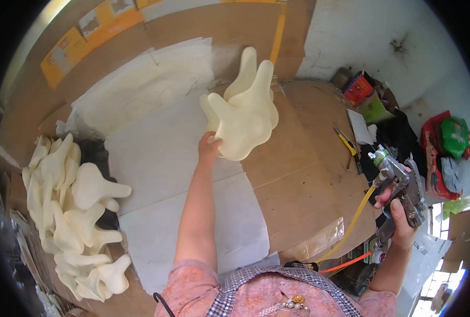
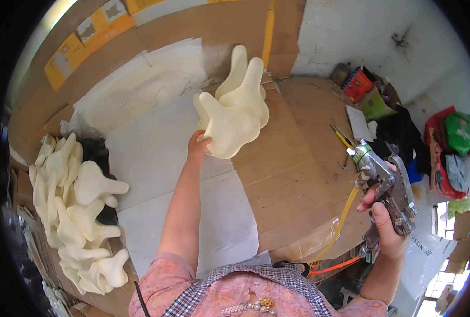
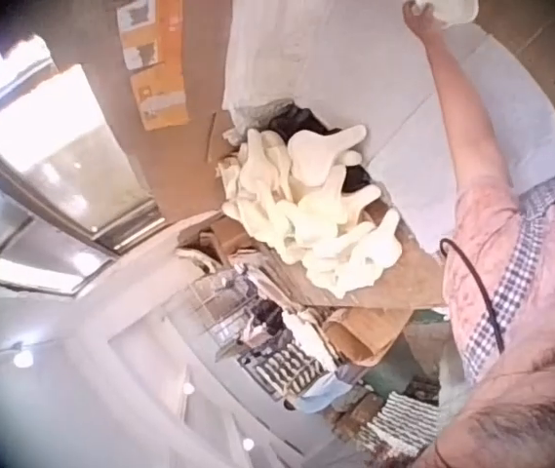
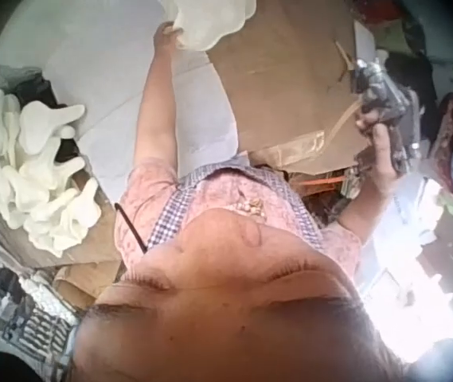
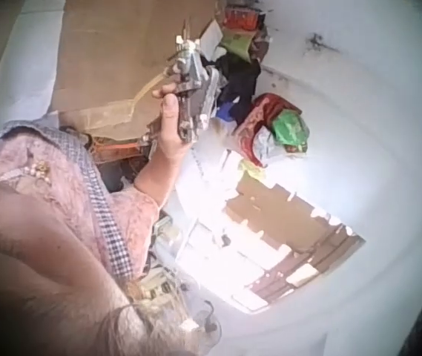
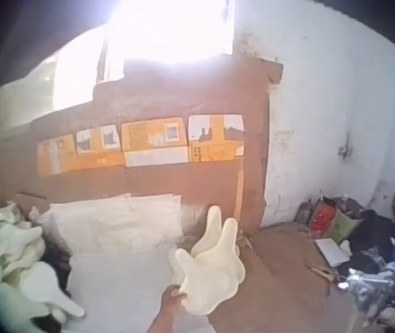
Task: Sort and arrange foam saddle parts from a bag onto a workbench and apply a spray coating.
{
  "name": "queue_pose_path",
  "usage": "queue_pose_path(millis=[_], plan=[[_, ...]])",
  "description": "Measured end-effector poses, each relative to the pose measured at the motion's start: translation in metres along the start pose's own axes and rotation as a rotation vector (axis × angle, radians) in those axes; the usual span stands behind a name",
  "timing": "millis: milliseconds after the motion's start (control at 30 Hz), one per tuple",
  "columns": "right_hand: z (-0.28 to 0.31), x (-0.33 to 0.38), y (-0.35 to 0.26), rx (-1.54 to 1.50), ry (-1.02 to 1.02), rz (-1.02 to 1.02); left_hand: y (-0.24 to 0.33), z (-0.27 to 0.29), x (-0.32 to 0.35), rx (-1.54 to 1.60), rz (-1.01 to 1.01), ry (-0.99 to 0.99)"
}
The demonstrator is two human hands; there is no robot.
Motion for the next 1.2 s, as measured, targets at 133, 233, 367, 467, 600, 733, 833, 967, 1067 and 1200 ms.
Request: queue_pose_path(millis=[133, 233, 367, 467, 600, 733, 833, 967, 1067, 1200], plan=[[-0.005, 0.001, 0.020, 0.087, -0.117, -0.100, 0.002, 0.015, 0.005, 0.064, -0.203, 0.373], [-0.011, 0.009, 0.045, 0.111, -0.269, -0.216, -0.002, -0.004, 0.004, 0.191, -0.018, 0.142], [-0.001, -0.003, 0.041, -0.035, -0.107, -0.194, -0.001, -0.024, 0.012, 0.052, 0.224, -0.218], [0.002, -0.011, 0.039, -0.073, -0.073, -0.091, -0.016, -0.001, 0.007, 0.475, 0.203, -0.184], [0.020, -0.014, 0.055, -0.064, -0.116, -0.098, 0.044, 0.015, 0.022, 0.649, 0.023, -0.191], [0.023, -0.012, 0.093, -0.092, -0.082, -0.232, 0.087, -0.012, -0.034, 0.422, -0.117, -0.179], [0.016, -0.013, 0.114, -0.105, -0.100, -0.297, 0.098, -0.064, -0.077, -0.063, -0.239, -0.362], [0.019, -0.006, 0.120, -0.179, -0.110, -0.316, 0.096, -0.111, -0.082, -0.293, -0.151, -0.428], [0.018, -0.008, 0.123, -0.155, -0.147, -0.335, 0.088, -0.085, -0.064, -0.351, -0.227, -0.228], [0.005, -0.017, 0.128, -0.162, -0.186, -0.337, 0.098, 0.070, 0.007, 0.563, -0.452, -0.235]])
Point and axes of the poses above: each hand's wrist, its own x-axis away from the middle knuckle, its own z-axis out of the back of the hand, y = z × x, the point moved 8 cm from there along -x, towards the middle knuckle, and after that the axes turned 9 degrees about -x, right-handed, at the moved point
